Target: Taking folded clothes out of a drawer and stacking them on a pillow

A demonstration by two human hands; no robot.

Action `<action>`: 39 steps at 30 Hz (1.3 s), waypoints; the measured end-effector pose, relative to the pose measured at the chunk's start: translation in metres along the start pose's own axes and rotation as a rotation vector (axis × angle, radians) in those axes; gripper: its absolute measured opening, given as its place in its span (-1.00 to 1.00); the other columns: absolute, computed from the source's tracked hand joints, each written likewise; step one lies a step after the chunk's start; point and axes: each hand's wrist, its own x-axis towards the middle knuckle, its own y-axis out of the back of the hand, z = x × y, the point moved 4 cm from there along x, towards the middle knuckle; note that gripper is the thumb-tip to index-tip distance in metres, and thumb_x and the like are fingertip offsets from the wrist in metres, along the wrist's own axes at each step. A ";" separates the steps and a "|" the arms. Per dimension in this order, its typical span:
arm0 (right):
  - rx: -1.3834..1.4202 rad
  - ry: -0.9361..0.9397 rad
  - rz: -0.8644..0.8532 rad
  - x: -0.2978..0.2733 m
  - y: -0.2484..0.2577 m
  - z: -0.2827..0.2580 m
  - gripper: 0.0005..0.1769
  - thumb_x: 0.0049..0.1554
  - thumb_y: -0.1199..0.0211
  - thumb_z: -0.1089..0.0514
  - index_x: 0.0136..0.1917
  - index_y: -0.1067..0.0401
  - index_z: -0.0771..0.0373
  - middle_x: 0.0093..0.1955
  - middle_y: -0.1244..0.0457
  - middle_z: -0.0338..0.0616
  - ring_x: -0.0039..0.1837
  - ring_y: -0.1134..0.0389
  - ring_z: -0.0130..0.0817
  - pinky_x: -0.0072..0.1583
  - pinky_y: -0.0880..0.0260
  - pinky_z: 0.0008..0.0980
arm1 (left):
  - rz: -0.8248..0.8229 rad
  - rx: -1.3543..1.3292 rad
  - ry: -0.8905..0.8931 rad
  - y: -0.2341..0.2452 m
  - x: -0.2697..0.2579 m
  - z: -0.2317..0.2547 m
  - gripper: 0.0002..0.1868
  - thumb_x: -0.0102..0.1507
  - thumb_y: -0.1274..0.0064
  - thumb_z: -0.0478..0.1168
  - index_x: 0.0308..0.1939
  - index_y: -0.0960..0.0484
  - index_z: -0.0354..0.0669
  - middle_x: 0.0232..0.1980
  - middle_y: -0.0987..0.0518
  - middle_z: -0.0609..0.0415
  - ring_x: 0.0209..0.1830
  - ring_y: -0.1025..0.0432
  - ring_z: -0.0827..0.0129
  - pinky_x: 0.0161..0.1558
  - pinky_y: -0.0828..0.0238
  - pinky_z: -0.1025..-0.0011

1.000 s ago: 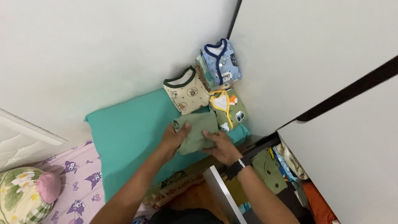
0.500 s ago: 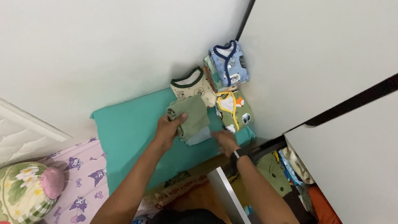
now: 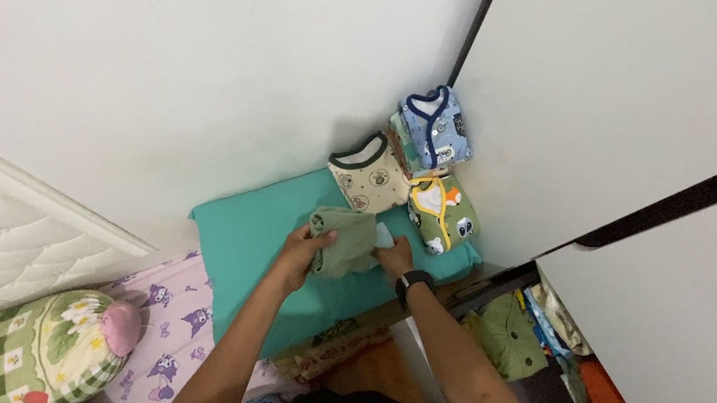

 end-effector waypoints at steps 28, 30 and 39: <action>0.992 0.218 0.119 -0.092 0.120 -0.123 -0.47 0.03 -0.33 0.42 0.22 -0.21 0.24 0.12 -0.31 -0.04 0.09 -0.43 -0.17 0.08 -0.55 -0.12 | 0.195 -0.451 0.256 -0.066 0.132 -0.133 -0.65 0.40 -0.02 -0.10 0.14 -0.50 -0.28 0.14 -0.47 -0.15 -0.06 -0.35 0.10 -0.11 -0.38 0.07; 0.990 0.172 0.089 -0.067 0.094 -0.102 -0.38 0.00 -0.36 0.40 0.26 -0.19 0.21 0.17 -0.30 -0.03 0.15 -0.40 -0.14 0.11 -0.52 -0.08 | 0.209 -0.399 0.186 -0.061 0.159 -0.150 -0.65 0.38 -0.05 -0.14 0.14 -0.50 -0.32 0.14 -0.47 -0.19 -0.06 -0.37 0.09 -0.12 -0.39 0.07; -0.597 0.800 0.312 -0.051 0.060 -0.050 0.10 -0.06 -0.53 0.07 0.60 0.00 0.22 0.50 -0.01 0.34 0.51 -0.04 0.34 0.44 -0.17 0.22 | 0.492 0.569 -0.673 -0.064 0.052 -0.033 -0.35 0.29 -0.13 -0.22 0.43 -0.27 -0.30 0.50 -0.18 -0.25 0.51 -0.08 -0.16 0.43 -0.05 -0.05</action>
